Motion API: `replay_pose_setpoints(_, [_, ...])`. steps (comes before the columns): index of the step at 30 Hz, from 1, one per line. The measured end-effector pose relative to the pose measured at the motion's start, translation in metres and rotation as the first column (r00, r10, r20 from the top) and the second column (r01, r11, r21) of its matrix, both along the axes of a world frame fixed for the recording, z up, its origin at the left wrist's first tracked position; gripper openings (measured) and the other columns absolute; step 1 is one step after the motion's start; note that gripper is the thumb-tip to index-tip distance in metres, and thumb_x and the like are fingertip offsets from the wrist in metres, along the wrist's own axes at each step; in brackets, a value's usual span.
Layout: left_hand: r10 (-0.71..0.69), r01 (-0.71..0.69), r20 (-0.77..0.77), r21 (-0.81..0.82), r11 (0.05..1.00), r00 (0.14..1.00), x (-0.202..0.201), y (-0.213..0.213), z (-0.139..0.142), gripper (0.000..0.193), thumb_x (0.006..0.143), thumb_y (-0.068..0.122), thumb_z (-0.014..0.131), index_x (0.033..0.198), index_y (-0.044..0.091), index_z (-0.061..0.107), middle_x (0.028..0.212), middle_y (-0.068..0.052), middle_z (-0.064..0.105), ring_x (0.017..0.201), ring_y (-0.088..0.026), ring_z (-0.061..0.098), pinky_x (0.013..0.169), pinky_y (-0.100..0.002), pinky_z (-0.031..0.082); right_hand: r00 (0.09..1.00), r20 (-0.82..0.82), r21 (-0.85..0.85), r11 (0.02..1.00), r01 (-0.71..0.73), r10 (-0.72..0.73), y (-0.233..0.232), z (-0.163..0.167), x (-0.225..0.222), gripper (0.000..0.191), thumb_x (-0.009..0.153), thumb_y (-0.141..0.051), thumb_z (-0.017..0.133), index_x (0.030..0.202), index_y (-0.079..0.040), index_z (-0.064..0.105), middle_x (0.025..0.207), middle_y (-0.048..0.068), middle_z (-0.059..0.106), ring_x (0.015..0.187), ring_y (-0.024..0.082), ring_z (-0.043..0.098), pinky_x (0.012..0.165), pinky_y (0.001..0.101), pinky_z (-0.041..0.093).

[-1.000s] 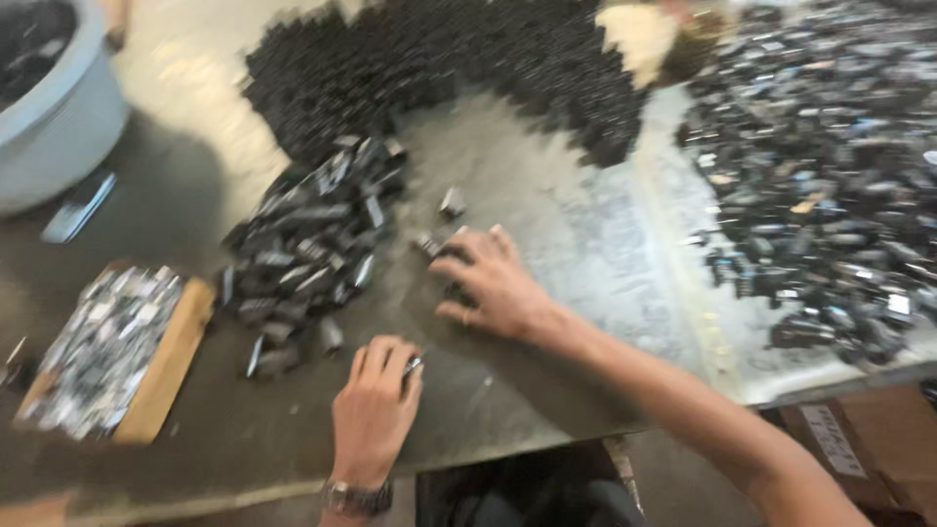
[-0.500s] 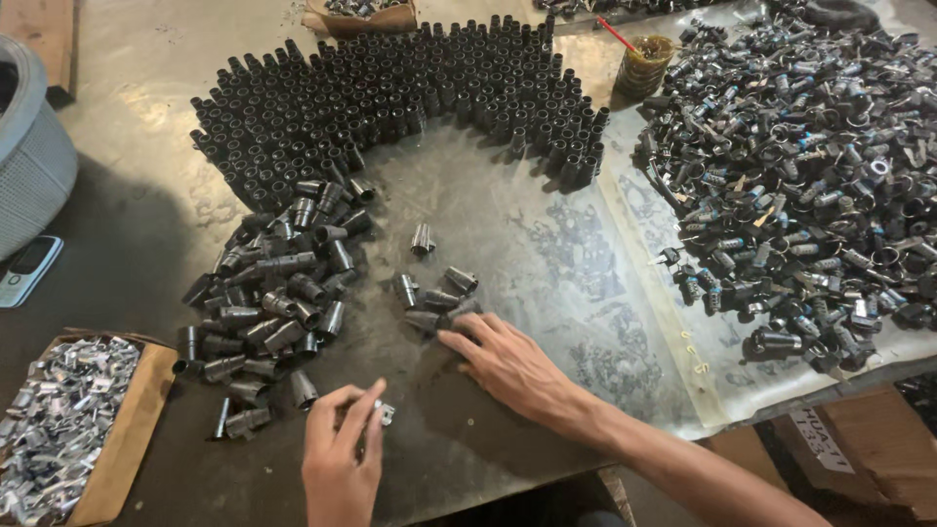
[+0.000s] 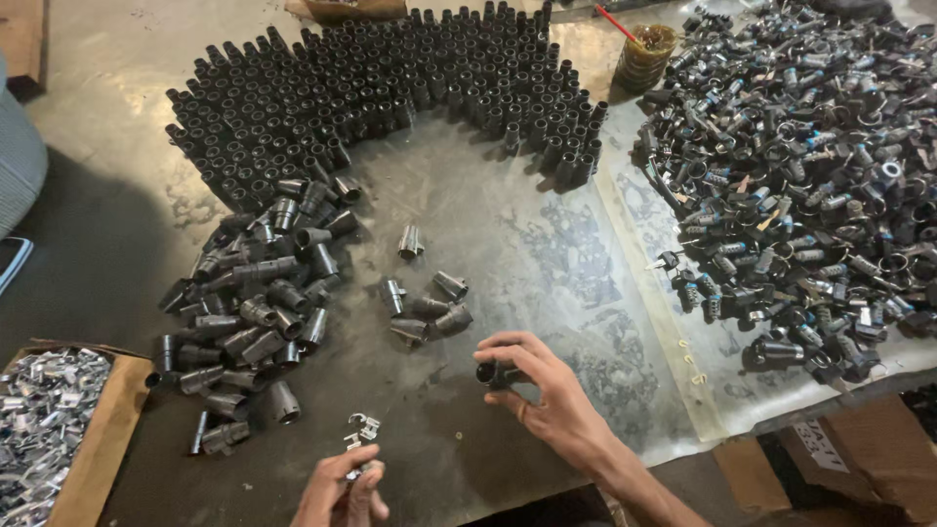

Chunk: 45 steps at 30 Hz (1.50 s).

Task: The person sits at a workbench assembling fittings. They pick up a black cylindrical housing, insert a small metal clip into it by hand, press the clip into place, and set the assembled fitting in a row on the bench, repeating this cycle for many housings.

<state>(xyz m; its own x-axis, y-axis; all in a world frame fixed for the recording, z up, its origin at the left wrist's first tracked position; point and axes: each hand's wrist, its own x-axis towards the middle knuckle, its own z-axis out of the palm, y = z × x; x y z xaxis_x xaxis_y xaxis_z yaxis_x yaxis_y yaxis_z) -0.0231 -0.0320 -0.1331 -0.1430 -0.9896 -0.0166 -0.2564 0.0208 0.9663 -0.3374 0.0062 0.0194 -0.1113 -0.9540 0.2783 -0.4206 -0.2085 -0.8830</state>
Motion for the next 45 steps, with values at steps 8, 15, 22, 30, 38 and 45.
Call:
replay_pose_setpoints(8, [-0.179, 0.238, -0.379, 0.113, 0.965, 0.908, -0.027, 0.009, -0.013, 0.037, 0.087, 0.004, 0.070, 0.123, -0.007, 0.063, 0.114, -0.025, 0.077, 0.084, -0.022, 0.079, 0.058, -0.034, 0.067, 0.963, 0.021, 0.468, 0.854, 0.229, -0.270, 0.025, -0.015, 0.003, 0.051, 0.083, -0.012, 0.080, 0.128, -0.017, 0.055, 0.096, 0.004, 0.072, 0.085, 0.021, 0.071, 0.078, 0.0314, 0.055])
replay_pose_setpoints(15, [-0.154, 0.315, -0.512, 0.244, 0.917, 0.845, -0.043, 0.007, 0.021, 0.038, 0.081, -0.010, 0.071, 0.119, -0.010, 0.068, 0.120, -0.026, 0.074, 0.089, -0.021, 0.076, 0.060, -0.031, 0.066, 0.980, -0.092, 0.102, 0.977, 0.185, -0.176, 0.031, -0.014, -0.002, 0.032, 0.081, -0.017, 0.086, 0.109, -0.009, 0.071, 0.093, 0.009, 0.060, 0.085, 0.025, 0.064, 0.076, 0.0335, 0.052])
replay_pose_setpoints(22, [-0.149, 0.269, -0.454, 0.213, 0.939, 0.879, -0.071, 0.017, 0.082, 0.028, 0.084, -0.011, 0.073, 0.112, -0.006, 0.076, 0.114, -0.010, 0.069, 0.085, -0.018, 0.072, 0.060, -0.030, 0.062, 0.987, 0.064, -0.055, 0.987, 0.152, -0.148, 0.036, -0.016, 0.010, 0.032, 0.082, -0.010, 0.080, 0.114, -0.006, 0.072, 0.114, 0.009, 0.072, 0.109, 0.025, 0.070, 0.094, 0.0339, 0.054])
replay_pose_setpoints(30, [-0.057, 0.188, -0.479, 0.232, 0.954, 0.876, -0.085, 0.041, 0.139, 0.018, 0.086, -0.005, 0.075, 0.104, -0.004, 0.071, 0.099, -0.007, 0.072, 0.080, -0.012, 0.072, 0.066, -0.027, 0.060, 0.978, 0.035, 0.066, 0.977, 0.201, -0.204, 0.055, -0.021, 0.030, 0.037, 0.073, -0.010, 0.086, 0.108, -0.006, 0.075, 0.106, 0.008, 0.073, 0.095, 0.018, 0.071, 0.082, 0.0304, 0.057])
replay_pose_setpoints(38, [-0.258, 0.245, -0.097, -0.127, 0.961, 0.961, -0.095, 0.046, 0.159, 0.023, 0.085, 0.005, 0.086, 0.104, 0.002, 0.074, 0.094, -0.004, 0.072, 0.080, -0.010, 0.072, 0.069, -0.022, 0.059, 0.988, 0.001, 0.059, 0.987, 0.152, -0.152, 0.059, -0.022, 0.037, 0.038, 0.073, -0.009, 0.085, 0.110, -0.006, 0.075, 0.108, 0.007, 0.072, 0.098, 0.019, 0.072, 0.084, 0.0312, 0.057])
replay_pose_setpoints(45, [-0.252, 0.263, 0.090, -0.152, 0.953, 0.964, -0.100, 0.045, 0.171, 0.021, 0.086, 0.008, 0.083, 0.102, 0.005, 0.071, 0.097, -0.003, 0.070, 0.080, -0.013, 0.075, 0.068, -0.025, 0.064, 0.980, -0.090, -0.009, 0.984, 0.175, -0.175, 0.062, -0.028, 0.042, 0.038, 0.072, -0.004, 0.085, 0.108, -0.008, 0.074, 0.110, 0.006, 0.071, 0.100, 0.020, 0.073, 0.083, 0.0316, 0.059])
